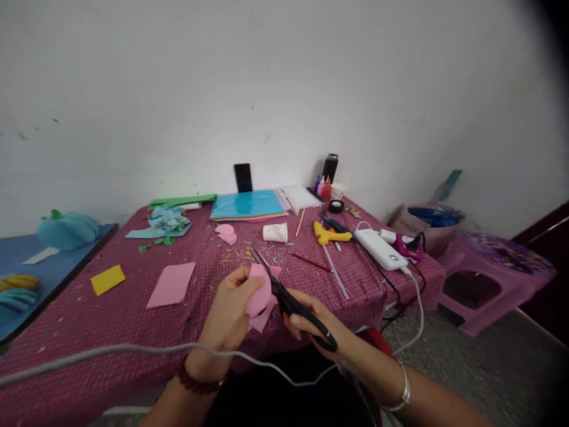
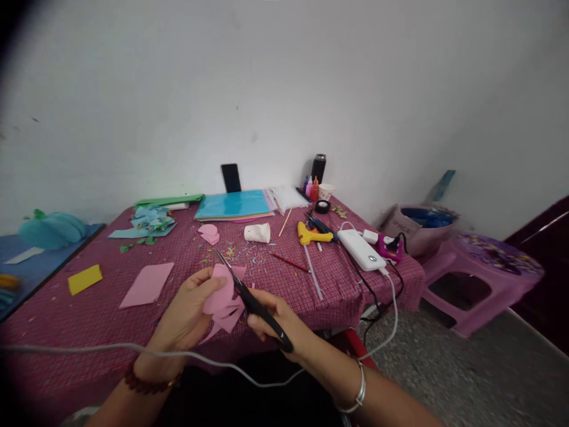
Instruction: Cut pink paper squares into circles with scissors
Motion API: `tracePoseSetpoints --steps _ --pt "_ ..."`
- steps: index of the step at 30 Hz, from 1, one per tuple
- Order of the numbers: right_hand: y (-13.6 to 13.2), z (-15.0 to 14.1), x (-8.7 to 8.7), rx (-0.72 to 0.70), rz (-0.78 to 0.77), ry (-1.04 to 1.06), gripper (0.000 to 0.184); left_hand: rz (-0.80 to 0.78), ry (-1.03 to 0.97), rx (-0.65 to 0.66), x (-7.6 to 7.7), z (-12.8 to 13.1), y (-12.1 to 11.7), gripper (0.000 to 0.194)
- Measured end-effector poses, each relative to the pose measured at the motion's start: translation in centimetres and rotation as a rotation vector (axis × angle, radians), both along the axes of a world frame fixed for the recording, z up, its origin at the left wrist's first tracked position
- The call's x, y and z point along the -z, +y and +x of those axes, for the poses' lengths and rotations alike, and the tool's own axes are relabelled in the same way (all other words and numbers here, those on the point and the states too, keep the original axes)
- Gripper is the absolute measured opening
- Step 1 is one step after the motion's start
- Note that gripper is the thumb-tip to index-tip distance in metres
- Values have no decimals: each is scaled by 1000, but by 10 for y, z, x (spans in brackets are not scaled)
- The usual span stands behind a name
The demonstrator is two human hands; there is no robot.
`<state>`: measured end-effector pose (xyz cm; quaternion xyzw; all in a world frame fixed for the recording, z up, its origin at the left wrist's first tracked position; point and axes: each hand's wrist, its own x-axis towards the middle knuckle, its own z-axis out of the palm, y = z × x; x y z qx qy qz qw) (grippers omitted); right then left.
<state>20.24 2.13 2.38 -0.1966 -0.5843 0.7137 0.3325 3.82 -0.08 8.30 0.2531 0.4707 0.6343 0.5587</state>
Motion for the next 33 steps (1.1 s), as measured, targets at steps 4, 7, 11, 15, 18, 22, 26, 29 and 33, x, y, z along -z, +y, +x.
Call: tracePoseSetpoints --steps 4,7,11,15,18,22,26,29,33 --pt "-1 -2 -1 1 -6 29 43 5 -5 -2 -1 1 0 19" --pt "-1 -2 -1 10 -12 29 43 3 -8 2 -2 2 0 20" --pt "-1 -1 -1 7 -4 24 43 14 4 5 -4 2 1 16" --pt "0 -1 -1 12 2 29 40 11 14 13 -6 1 1 15" --pt "0 0 -1 18 -6 25 40 5 27 26 -6 0 2 16" --pt "1 3 -6 15 15 -7 43 6 46 84 -5 -3 2 17" --pt "2 8 -17 -1 93 -104 44 -7 63 108 -7 -7 2 14" --pt "2 11 -24 -3 128 -141 46 7 77 128 -8 -8 2 12" --pt "3 13 -24 0 118 -163 58 11 83 166 -9 -10 3 10"
